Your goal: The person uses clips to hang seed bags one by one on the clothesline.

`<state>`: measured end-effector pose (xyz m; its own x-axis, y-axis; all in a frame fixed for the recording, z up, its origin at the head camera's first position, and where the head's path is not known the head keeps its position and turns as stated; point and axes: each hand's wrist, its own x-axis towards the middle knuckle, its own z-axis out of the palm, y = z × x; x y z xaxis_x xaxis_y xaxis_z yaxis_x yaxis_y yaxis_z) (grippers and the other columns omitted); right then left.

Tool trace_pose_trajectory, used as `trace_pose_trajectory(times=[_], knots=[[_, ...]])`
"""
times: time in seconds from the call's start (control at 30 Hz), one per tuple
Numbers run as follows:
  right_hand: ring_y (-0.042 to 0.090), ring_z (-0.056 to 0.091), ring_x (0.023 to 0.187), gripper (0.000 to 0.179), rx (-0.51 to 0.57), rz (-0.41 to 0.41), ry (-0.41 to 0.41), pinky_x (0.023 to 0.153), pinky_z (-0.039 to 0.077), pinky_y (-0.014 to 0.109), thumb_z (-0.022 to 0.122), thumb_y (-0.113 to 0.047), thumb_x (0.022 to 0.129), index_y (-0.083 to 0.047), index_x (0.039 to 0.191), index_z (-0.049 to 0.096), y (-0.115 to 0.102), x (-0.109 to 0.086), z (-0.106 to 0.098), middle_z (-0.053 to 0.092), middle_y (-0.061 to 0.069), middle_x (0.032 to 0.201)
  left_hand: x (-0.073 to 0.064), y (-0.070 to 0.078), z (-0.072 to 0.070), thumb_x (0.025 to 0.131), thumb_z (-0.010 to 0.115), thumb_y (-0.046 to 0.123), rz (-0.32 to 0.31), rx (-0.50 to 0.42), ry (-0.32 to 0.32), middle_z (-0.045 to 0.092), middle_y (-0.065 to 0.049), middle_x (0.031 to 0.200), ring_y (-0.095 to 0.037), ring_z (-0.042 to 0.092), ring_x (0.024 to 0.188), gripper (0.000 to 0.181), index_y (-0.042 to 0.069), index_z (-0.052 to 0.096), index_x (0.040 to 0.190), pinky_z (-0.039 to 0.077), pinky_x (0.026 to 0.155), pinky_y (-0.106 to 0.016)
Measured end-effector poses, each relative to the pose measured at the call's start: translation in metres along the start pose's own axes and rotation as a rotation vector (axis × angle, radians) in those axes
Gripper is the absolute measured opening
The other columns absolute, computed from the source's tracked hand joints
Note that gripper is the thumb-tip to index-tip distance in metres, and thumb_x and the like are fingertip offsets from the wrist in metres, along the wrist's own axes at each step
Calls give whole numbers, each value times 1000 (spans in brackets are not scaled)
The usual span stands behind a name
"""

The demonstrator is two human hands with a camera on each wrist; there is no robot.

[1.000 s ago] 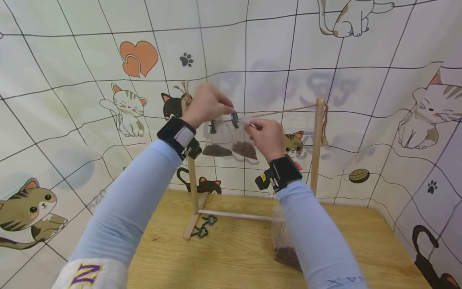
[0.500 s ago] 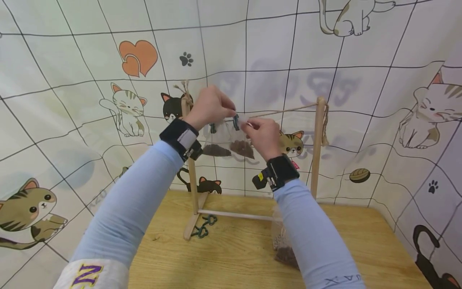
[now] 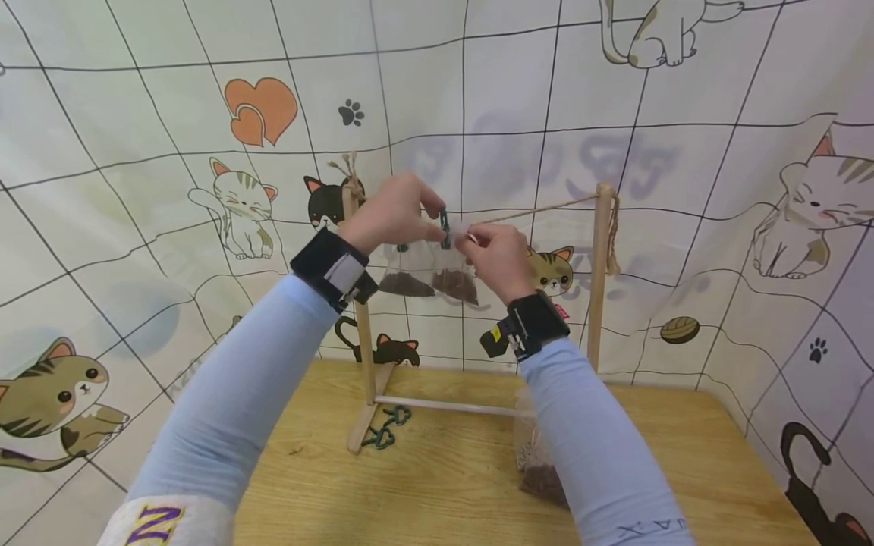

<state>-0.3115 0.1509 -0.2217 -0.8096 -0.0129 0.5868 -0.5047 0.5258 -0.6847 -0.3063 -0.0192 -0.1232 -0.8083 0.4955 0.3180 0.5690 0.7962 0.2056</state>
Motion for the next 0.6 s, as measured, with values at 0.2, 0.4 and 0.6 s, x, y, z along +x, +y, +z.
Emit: trace_pose_trajectory(times=[0.2, 0.4, 0.6], knots=[[25, 63, 73, 30, -53, -11, -100, 58, 49, 29, 60, -33, 88, -13, 108, 68, 9, -6, -10, 68, 11, 91, -24, -2, -2, 84, 65, 27, 56, 62, 82, 54, 0, 83, -13, 42, 74, 20, 8, 60, 81, 36, 69, -23], [19, 62, 74, 42, -145, -13, -221, 61, 49, 31, 57, -40, 89, -13, 120, 61, 12, -17, -30, 68, 11, 102, -66, -16, 7, 88, 60, 25, 148, -14, 247, 64, -3, 101, -16, 53, 77, 33, 9, 64, 117, 42, 68, -25], [23, 60, 93, 37, -197, -121, -201, 75, 49, 36, 54, -37, 92, -12, 118, 62, 18, -40, -51, 64, 11, 114, -103, -38, 39, 87, 61, 20, 251, -147, 443, 64, -2, 90, -14, 47, 62, 26, 7, 68, 108, 39, 57, -25]])
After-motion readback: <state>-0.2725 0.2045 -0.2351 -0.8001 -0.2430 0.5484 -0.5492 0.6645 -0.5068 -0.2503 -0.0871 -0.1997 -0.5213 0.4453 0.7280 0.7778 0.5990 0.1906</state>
